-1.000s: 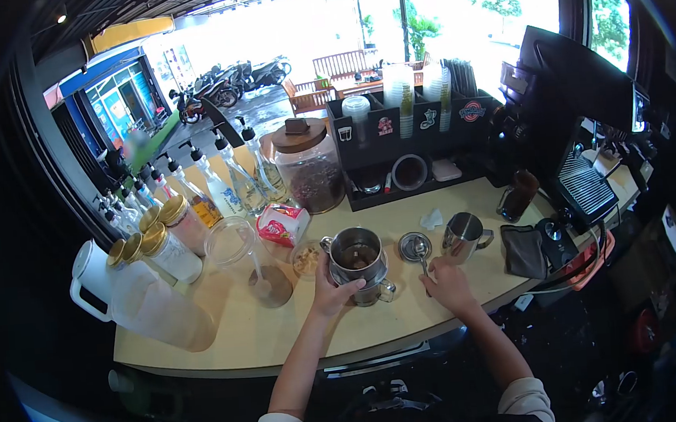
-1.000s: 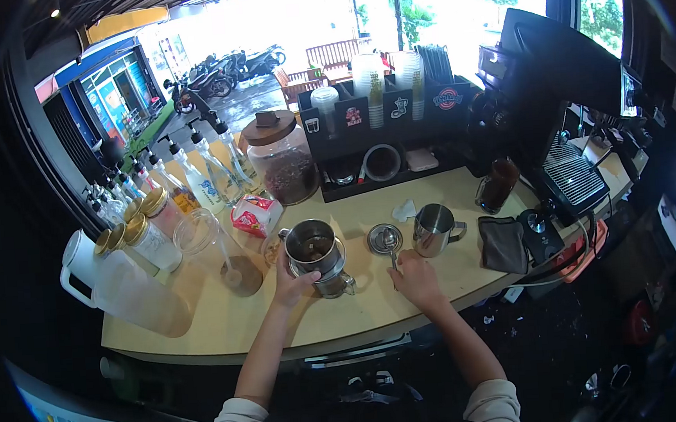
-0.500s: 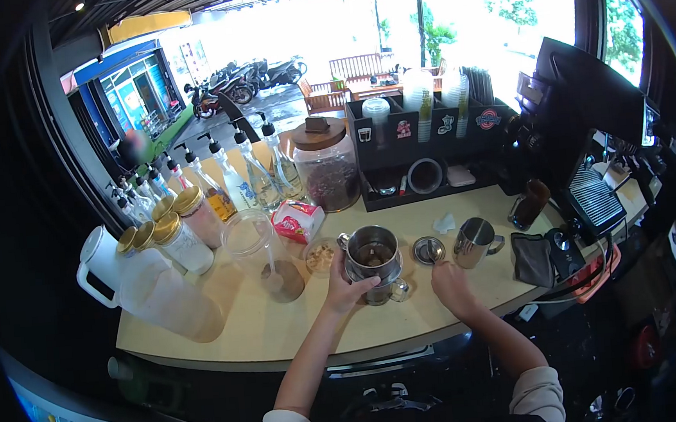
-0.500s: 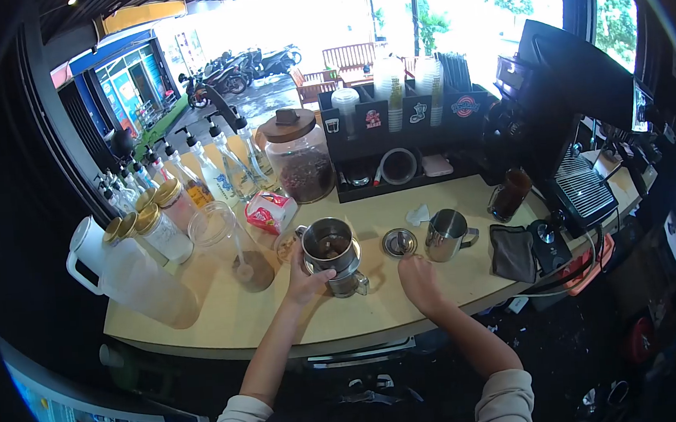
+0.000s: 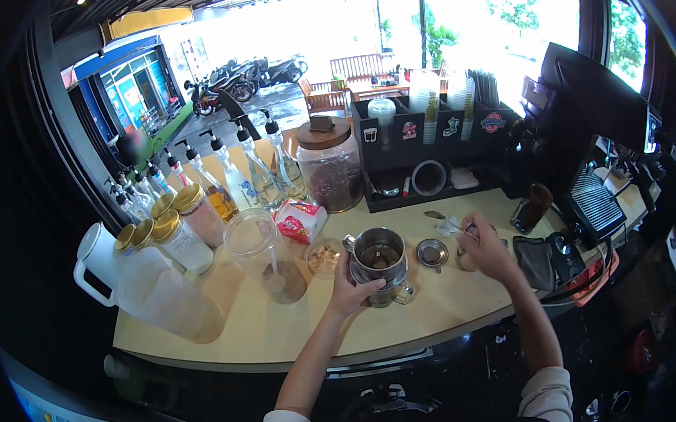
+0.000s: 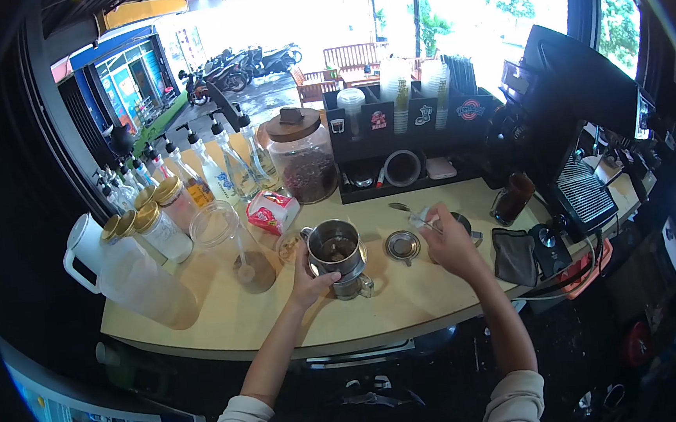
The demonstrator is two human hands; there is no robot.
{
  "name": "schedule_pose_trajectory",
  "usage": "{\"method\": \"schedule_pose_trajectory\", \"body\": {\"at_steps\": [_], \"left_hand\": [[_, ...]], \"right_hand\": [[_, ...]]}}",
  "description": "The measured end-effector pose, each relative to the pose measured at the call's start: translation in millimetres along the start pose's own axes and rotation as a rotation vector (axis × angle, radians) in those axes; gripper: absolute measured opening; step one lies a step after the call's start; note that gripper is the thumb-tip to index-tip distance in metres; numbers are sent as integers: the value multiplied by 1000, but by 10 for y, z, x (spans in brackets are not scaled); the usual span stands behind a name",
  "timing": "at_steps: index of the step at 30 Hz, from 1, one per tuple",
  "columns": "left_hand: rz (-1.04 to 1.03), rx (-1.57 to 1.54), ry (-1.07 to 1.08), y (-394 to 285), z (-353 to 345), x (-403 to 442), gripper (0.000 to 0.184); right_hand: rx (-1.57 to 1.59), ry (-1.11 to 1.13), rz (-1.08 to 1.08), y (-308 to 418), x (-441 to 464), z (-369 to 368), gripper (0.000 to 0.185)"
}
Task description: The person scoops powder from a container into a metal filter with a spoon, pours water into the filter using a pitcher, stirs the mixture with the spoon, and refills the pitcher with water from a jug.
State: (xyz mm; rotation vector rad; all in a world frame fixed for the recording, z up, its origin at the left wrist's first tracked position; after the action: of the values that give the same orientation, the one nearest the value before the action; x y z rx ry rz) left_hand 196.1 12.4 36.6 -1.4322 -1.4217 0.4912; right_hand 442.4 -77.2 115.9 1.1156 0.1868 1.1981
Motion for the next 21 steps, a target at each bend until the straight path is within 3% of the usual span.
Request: {"method": "schedule_pose_trajectory", "body": {"at_steps": [6,9,15,19,21], "left_hand": [[11,-26,12,27,-3,2,86],[50,-74,14,-28,-52,-11,85],[75,-111,8,-38,-62,-19,84],[79,-137,25,-56,-88,-13,83],[57,-123,20,-46,-78,-11,83]], "right_hand": [[153,148,241,983,52,98,10],[31,190,341,1344,17,35,9],[-52,142,662,1440,30,-340,12],[152,187,634,1452,50,-429,11],[169,152,724,1421,50,-404,10]]}}
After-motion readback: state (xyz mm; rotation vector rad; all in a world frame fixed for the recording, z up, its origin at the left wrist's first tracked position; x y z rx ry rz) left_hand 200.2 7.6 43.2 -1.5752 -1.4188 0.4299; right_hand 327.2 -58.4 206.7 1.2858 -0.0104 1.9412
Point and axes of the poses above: each hand's wrist, its own x-axis towards the middle knuckle, its own z-axis out of the back of the hand, y = z × x, the point moved 5 cm from there along x, towards the middle knuckle, and after that the axes turned 15 degrees about -y, right-handed, at the moved point
